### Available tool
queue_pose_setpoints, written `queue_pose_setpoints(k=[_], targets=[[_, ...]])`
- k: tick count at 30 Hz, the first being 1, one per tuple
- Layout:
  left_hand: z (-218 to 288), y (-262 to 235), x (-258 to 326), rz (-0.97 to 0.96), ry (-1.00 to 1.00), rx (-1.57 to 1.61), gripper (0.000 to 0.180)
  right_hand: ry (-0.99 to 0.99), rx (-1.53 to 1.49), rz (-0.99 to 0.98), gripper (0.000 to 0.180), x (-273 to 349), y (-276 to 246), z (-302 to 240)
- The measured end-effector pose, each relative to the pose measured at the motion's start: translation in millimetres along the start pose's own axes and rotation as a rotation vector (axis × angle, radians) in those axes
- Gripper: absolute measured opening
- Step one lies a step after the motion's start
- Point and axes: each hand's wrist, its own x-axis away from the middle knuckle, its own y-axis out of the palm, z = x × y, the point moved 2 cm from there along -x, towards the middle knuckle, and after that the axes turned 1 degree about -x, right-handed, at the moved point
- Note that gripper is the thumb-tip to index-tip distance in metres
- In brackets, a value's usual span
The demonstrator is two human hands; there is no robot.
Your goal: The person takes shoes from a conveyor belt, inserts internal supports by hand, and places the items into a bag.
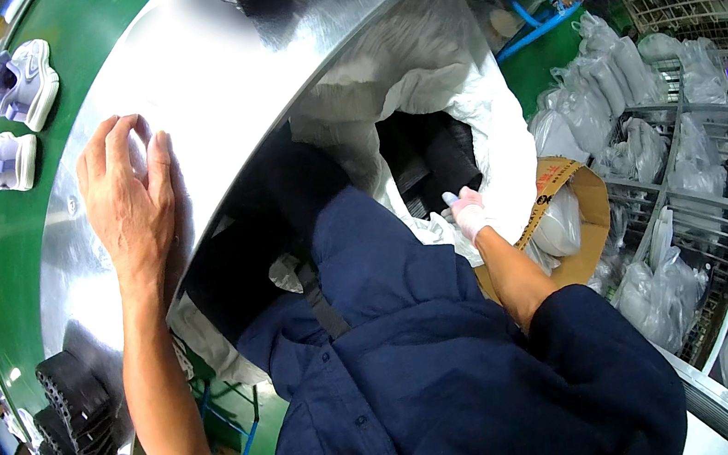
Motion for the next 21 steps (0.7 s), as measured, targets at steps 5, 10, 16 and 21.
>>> queue_pose_setpoints(k=[5, 10, 16, 21], targets=[[1, -1, 1, -0.043, -0.015, -0.017, 0.036, 0.144, 0.091, -0.189, 0.036, -19, 5, -24], [3, -8, 5, -0.051, -0.047, -0.024, 0.036, -0.096, 0.661, -0.24, 0.056, 34, -16, -81], [10, -1, -2, 0.007, -0.013, 0.035, 0.032, -0.304, 0.576, -0.266, 0.053, 78, 19, -105], [12, -1, -2, 0.002, -0.021, 0.018, 0.031, -0.481, 0.338, -0.725, 0.05, 62, 61, -53]])
